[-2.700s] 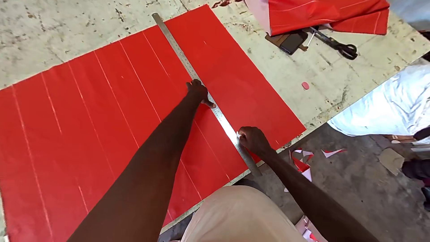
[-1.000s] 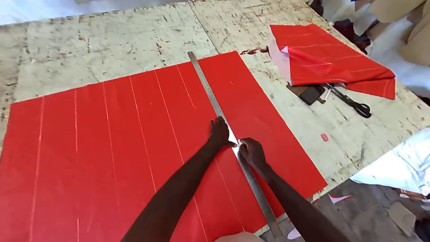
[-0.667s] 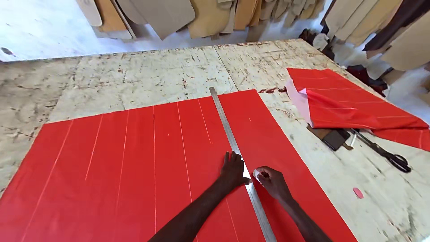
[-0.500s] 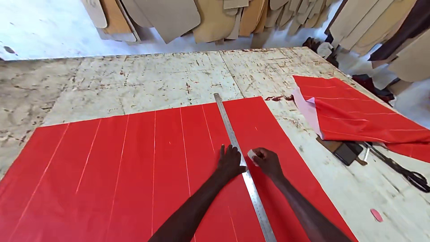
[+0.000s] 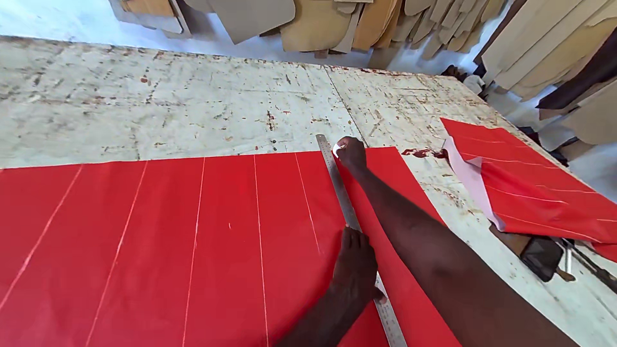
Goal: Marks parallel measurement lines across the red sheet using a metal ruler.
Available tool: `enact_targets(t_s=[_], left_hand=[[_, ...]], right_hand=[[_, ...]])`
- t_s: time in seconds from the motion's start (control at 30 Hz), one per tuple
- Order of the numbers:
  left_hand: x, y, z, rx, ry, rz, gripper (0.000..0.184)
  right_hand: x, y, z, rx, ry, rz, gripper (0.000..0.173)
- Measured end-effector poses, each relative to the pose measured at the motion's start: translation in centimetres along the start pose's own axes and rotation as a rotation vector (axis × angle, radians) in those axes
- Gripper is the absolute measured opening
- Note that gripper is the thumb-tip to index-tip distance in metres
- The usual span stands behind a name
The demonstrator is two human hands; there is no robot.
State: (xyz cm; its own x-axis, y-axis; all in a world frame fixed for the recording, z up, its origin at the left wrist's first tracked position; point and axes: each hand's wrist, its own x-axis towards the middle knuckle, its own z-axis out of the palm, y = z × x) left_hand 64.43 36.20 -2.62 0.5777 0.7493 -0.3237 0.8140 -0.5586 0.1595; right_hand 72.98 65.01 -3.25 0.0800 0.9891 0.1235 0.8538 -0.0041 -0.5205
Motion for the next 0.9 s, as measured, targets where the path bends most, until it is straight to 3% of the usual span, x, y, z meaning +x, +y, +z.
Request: enact_targets(t_s=[0.3,0.4,0.53,0.67,0.73,0.8,0.9], left_hand=[[-0.6,0.1,0.5,-0.017,-0.063,-0.015,0.139],[-0.9,0.2,0.4,-0.009,-0.062,-0.031,0.138],[-1.5,0.3,0.2,-0.022,-0.036,-0.052,0.140],[-1.9,0.4,0.4,-0.041,0.032,-0.047,0.134],[-1.8,0.7,-0.2,-0.032,0.010,-0.062,0.133],[-1.6,1.0,-0.6,-0.008,-0.015,-0.069,0.129],[-1.2,1.3,-0.4,0.051,-0.011,-0.087,0.131]], right_hand=[[1.8,-0.6,-0.5,-0.101,-0.150,-0.059,0.026],[-0.7,-0.7,-1.9,-0.127,-0.261,-0.046,0.022],[-11.0,0.4,-6.1,-0.148,-0.406,-0.062,0.021],[-26.5,3.0,-10.9,-0.117,-0.477,-0.089,0.013],[-33.6,4.1,-12.7,-0.093,-0.501,-0.003,0.005],[-38.0,4.3,-14.1,-0.131,-0.580,0.096,0.005],[-40.9,4.8,-14.5,-0.147,-0.553,0.067,0.009]])
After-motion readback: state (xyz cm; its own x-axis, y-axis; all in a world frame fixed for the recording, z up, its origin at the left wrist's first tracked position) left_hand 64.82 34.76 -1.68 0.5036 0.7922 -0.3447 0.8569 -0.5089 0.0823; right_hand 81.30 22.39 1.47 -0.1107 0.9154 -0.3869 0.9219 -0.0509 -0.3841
